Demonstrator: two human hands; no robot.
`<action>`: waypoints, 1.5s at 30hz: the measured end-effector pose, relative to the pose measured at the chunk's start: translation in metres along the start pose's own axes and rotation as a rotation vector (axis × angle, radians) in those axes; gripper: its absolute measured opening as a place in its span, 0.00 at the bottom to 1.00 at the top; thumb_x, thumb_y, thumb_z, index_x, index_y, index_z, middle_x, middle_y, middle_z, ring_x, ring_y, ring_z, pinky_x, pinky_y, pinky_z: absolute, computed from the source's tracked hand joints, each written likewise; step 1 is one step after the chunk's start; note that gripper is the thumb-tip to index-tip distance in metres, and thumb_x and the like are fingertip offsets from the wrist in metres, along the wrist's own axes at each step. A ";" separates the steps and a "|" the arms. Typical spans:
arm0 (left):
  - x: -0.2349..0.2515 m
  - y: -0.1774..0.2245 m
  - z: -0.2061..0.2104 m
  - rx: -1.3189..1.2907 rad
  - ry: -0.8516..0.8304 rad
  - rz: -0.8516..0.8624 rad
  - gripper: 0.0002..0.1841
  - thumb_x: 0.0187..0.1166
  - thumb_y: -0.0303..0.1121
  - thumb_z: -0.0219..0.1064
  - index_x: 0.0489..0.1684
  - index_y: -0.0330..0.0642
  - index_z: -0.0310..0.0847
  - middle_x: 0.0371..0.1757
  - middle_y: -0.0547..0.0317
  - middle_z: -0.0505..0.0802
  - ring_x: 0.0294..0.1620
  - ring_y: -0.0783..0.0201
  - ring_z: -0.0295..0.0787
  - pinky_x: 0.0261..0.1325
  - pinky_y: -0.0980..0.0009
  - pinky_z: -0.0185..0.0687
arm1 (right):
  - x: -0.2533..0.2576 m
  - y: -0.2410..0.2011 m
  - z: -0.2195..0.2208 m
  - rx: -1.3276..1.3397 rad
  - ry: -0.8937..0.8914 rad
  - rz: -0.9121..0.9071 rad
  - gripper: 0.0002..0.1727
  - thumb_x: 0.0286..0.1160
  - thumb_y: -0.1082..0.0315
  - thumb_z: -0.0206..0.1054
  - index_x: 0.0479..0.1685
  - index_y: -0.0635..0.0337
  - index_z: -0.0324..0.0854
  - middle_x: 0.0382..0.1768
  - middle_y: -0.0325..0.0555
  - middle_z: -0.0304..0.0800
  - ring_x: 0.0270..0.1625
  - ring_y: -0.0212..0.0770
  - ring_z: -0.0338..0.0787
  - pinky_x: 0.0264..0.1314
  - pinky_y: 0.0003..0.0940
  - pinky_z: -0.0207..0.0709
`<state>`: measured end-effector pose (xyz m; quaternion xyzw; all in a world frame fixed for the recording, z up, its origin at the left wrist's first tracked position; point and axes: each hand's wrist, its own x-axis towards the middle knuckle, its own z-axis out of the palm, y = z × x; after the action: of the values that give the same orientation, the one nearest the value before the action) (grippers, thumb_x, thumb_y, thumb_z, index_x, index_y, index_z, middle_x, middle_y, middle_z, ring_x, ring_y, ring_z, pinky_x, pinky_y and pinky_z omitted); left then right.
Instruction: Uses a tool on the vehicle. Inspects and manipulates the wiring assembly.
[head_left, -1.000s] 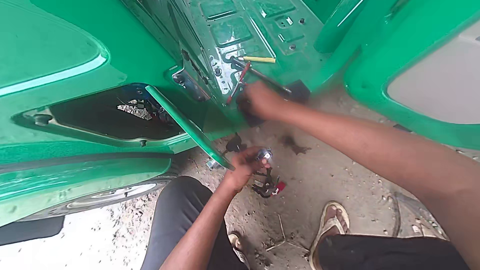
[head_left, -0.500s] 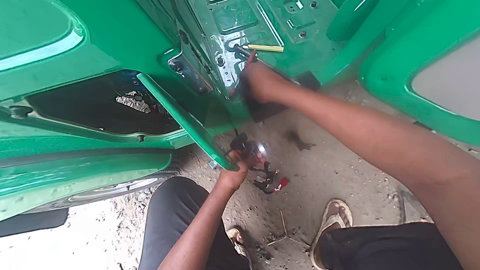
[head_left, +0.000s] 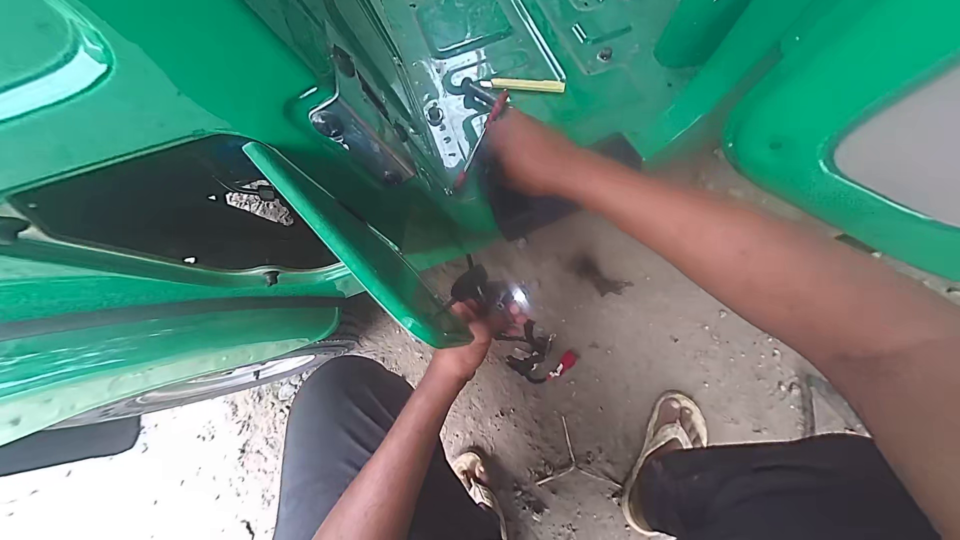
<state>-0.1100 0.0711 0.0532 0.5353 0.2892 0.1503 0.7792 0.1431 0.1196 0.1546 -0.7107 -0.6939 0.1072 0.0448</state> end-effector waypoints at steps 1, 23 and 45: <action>-0.001 0.000 0.000 -0.005 0.003 -0.004 0.16 0.77 0.19 0.68 0.62 0.24 0.81 0.46 0.36 0.94 0.42 0.47 0.97 0.47 0.56 0.97 | 0.001 -0.001 0.000 0.000 -0.003 0.015 0.03 0.74 0.72 0.68 0.38 0.63 0.84 0.44 0.57 0.86 0.54 0.58 0.87 0.53 0.56 0.80; 0.005 -0.003 0.055 0.057 0.076 0.070 0.16 0.76 0.21 0.73 0.61 0.34 0.87 0.44 0.44 0.96 0.39 0.49 0.97 0.46 0.52 0.98 | -0.167 -0.013 0.040 0.707 -0.132 0.183 0.06 0.83 0.65 0.68 0.41 0.52 0.90 0.26 0.32 0.86 0.25 0.27 0.82 0.30 0.27 0.78; 0.012 -0.006 0.067 0.088 0.076 0.027 0.17 0.74 0.22 0.75 0.61 0.35 0.86 0.47 0.48 0.97 0.39 0.52 0.98 0.44 0.55 0.99 | -0.187 -0.019 0.070 0.408 0.186 0.064 0.07 0.80 0.65 0.68 0.42 0.56 0.90 0.35 0.39 0.88 0.38 0.32 0.87 0.44 0.29 0.84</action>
<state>-0.0596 0.0251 0.0619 0.5667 0.3176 0.1679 0.7415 0.1069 -0.0723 0.1076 -0.7153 -0.6278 0.1809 0.2479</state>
